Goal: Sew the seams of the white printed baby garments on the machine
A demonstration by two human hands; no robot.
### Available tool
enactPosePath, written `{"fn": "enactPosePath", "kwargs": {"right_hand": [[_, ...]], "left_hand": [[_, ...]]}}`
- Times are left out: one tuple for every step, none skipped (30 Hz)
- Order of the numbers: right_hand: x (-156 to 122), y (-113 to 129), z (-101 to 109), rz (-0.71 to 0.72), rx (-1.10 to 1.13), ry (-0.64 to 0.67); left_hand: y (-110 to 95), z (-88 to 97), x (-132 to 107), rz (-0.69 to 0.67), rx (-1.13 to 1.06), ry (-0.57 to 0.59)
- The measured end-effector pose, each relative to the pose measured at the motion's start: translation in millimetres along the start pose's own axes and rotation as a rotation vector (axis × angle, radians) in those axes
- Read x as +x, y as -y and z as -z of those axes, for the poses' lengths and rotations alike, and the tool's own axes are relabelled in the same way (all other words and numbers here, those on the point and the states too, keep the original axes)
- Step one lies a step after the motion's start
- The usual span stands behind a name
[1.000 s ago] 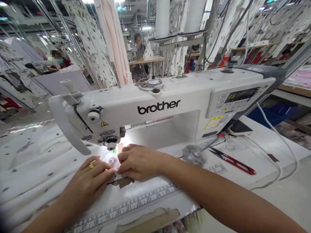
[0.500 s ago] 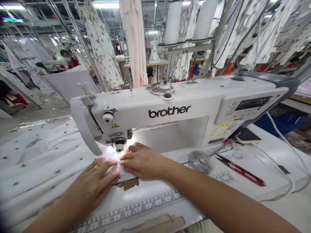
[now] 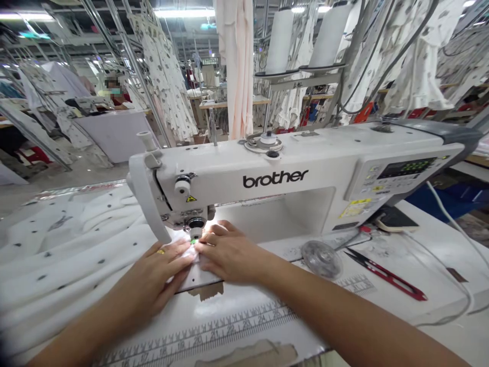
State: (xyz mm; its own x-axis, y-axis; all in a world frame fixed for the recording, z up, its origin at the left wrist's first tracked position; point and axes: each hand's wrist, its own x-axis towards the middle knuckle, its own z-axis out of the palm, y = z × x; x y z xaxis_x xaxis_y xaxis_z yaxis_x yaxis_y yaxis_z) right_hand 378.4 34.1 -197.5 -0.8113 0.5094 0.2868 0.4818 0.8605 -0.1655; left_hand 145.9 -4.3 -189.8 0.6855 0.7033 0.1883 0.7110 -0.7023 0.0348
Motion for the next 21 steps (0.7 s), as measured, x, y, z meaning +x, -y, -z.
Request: {"fn": "enactPosePath", "kwargs": {"right_hand": [[0, 0, 0, 0.021, 0.002, -0.018], [0, 0, 0, 0.049, 0.009, -0.035], [0, 0, 0, 0.077, 0.017, -0.044], [0, 1, 0, 0.1, 0.024, -0.047], [0, 1, 0, 0.113, 0.029, -0.044], [0, 2, 0, 0.114, 0.031, -0.035], [0, 3, 0, 0.109, 0.032, -0.028], [0, 4, 0, 0.102, 0.032, -0.023], [1, 4, 0, 0.097, 0.03, -0.018], [1, 4, 0, 0.091, 0.028, -0.011], [2, 5, 0, 0.084, 0.025, -0.006], [2, 5, 0, 0.075, 0.02, -0.003], [2, 5, 0, 0.059, 0.013, -0.003], [2, 5, -1, 0.038, 0.005, -0.006], [3, 5, -1, 0.019, -0.005, -0.015], [3, 5, -2, 0.007, -0.015, -0.026], [2, 5, -3, 0.006, -0.025, -0.036], [2, 5, -4, 0.017, -0.035, -0.044], [2, 5, -4, 0.033, -0.045, -0.047], [2, 5, -5, 0.05, -0.053, -0.048], [2, 5, -5, 0.061, -0.06, -0.044]], "left_hand": [[1, 0.4, 0, 0.004, -0.001, 0.01], [1, 0.5, 0, 0.006, 0.0, 0.016], [1, 0.5, -1, 0.008, 0.002, 0.014], [1, 0.4, -1, 0.009, 0.004, 0.007], [0, 0.1, -2, 0.006, 0.004, -0.003], [-1, -0.1, -3, 0.0, 0.0, -0.014], [-3, -0.4, -4, -0.009, -0.004, -0.024], [-4, -0.7, -4, -0.02, -0.008, -0.03], [-4, -1.1, -4, -0.031, -0.009, -0.035], [-5, -1.6, -4, -0.037, -0.009, -0.042], [-5, -2.1, -3, -0.035, -0.009, -0.051], [-4, -2.7, -2, -0.026, -0.007, -0.057], [-3, -3.2, -1, -0.013, -0.005, -0.058], [-1, -3.7, 1, 0.0, -0.004, -0.052], [1, -4.0, 2, 0.012, -0.002, -0.04], [3, -4.2, 3, 0.018, 0.001, -0.025], [4, -4.4, 5, 0.019, 0.004, -0.011], [5, -4.5, 5, 0.019, 0.005, -0.003], [6, -4.7, 6, 0.018, 0.006, -0.001], [7, -4.9, 6, 0.018, 0.009, -0.005], [7, -5.1, 6, 0.018, 0.013, -0.01]]}}
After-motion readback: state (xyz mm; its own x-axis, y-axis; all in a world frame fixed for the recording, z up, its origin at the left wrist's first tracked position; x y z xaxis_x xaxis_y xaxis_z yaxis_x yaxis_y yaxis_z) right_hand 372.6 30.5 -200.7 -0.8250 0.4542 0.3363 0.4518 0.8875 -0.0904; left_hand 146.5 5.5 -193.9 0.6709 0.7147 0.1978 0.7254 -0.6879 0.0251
